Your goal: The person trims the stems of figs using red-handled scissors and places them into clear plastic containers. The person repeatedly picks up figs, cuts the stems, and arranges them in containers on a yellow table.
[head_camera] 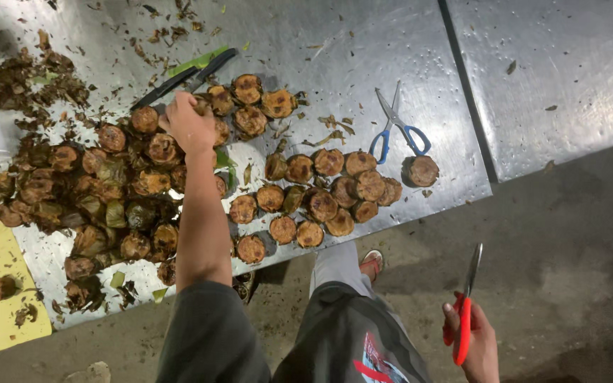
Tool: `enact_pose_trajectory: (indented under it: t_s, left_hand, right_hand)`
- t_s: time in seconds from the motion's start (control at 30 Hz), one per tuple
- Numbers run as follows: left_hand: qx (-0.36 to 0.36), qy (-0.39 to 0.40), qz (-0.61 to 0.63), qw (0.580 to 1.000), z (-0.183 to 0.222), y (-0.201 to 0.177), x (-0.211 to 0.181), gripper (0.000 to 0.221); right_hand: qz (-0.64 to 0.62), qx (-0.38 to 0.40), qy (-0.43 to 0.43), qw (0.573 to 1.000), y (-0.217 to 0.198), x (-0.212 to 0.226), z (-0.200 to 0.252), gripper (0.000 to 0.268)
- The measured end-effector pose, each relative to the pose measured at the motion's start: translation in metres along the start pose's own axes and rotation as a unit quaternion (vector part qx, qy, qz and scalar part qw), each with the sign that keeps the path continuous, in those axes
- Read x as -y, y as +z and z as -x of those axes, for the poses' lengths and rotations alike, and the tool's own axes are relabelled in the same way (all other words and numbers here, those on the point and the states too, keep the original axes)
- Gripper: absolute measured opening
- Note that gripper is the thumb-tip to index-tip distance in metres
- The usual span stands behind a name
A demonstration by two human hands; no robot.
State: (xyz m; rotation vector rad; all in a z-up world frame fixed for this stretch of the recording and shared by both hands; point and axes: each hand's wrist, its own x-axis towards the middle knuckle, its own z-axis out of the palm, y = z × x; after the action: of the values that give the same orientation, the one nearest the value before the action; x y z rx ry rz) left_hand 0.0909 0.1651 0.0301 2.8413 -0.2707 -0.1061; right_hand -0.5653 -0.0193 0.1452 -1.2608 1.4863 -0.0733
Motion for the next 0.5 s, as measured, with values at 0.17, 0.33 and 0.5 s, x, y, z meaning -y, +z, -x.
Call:
enact_pose_trajectory:
  t_s: [0.17,0.33,0.5]
  left_hand:
    - [0.017,-0.132,0.506,0.852,0.066,-0.044,-0.033,0.047]
    - [0.234,-0.093,0.884,0.395,0.208,-0.066,-0.105,0.049]
    - [0.424,-0.003,0.854,0.303,0.368,-0.092,-0.193,0.072]
  right_hand:
    - [0.053,-0.003,0.003,0.999,-0.014,0.005,0.014,0.051]
    - [0.064,0.053,-0.182,0.980,-0.028,-0.006,0.026,0.068]
    - [0.042,0.125,-0.225,0.965,-0.041,-0.001,0.056,0.074]
